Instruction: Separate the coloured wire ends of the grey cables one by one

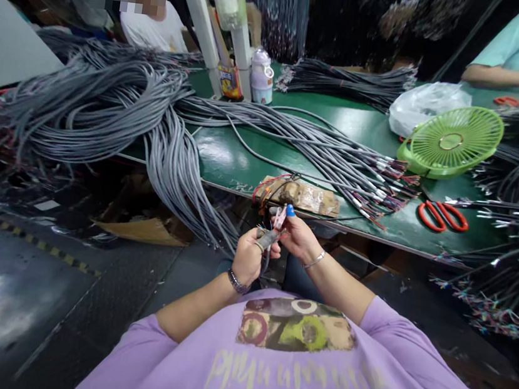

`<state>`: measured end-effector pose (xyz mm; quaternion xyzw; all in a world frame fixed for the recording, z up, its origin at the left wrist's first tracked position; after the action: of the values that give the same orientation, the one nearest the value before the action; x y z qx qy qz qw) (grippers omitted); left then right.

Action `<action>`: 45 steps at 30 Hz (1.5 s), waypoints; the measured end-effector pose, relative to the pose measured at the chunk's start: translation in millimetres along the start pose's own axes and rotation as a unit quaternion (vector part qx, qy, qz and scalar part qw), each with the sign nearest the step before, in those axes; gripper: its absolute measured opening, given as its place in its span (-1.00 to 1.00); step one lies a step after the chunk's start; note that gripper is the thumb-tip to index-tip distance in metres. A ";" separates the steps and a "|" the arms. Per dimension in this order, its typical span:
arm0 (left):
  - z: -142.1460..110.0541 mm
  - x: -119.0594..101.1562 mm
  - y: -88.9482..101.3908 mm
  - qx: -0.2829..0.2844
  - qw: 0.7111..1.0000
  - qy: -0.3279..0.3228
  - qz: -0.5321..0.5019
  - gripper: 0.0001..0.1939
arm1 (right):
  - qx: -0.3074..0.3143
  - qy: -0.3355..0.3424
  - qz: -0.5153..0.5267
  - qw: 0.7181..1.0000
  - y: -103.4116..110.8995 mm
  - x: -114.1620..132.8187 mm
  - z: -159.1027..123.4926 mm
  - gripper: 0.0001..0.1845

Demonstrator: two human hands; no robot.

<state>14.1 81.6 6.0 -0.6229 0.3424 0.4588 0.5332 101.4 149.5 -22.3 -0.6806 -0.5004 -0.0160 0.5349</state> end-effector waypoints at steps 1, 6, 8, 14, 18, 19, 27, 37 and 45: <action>0.1 1.0 0.4 -0.002 1.000 0.001 0.002 -0.71 | 0.000 0.004 0.011 1.000 -0.4 0.5 0.6 -0.56; 0.6 5.1 1.7 0.002 1.000 0.012 0.009 -0.70 | 0.012 0.009 0.026 1.000 -1.5 -1.1 -2.7 -0.57; 0.1 4.0 2.5 0.007 1.000 0.008 0.011 -0.71 | 0.025 -0.006 0.024 0.999 -0.8 -2.7 -7.3 -0.54; -8.3 2.8 8.4 0.021 0.999 -0.007 0.034 -0.73 | 0.001 -0.066 -0.107 0.992 11.2 -8.8 -28.4 -0.50; -13.7 7.1 8.6 0.076 0.994 -0.013 0.077 -0.73 | 0.003 -0.024 -0.290 0.957 8.5 -2.6 -40.5 -0.61; -14.5 8.7 7.8 0.099 0.991 -0.008 0.094 -0.73 | 0.012 -0.008 -0.328 0.945 5.9 0.1 -42.9 -0.63; -15.3 22.7 5.6 0.195 0.964 0.128 0.128 -0.69 | 0.037 0.110 -0.524 0.844 -9.3 11.2 -55.3 -0.76; -11.6 13.0 12.7 0.070 0.994 0.042 0.076 -0.70 | -0.029 0.045 -0.321 0.945 16.4 -9.4 -60.1 -0.60; -16.2 13.7 7.4 0.179 0.976 0.021 0.126 -0.73 | -0.018 0.068 -0.320 0.945 4.7 -11.0 -57.8 -0.67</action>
<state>15.4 65.2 -9.3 -0.4787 0.5056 0.4401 0.5670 128.9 99.6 -7.1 -0.4917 -0.6539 -0.2412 0.5220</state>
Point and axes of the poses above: each hand's wrist, its own z-axis towards the middle knuckle, its own y-axis out of the back of the hand, x = y × z, the point moved 6 cm from there along z, towards the middle knuckle, and after that the axes turned 12 degrees about -y, right-handed, at the moved point
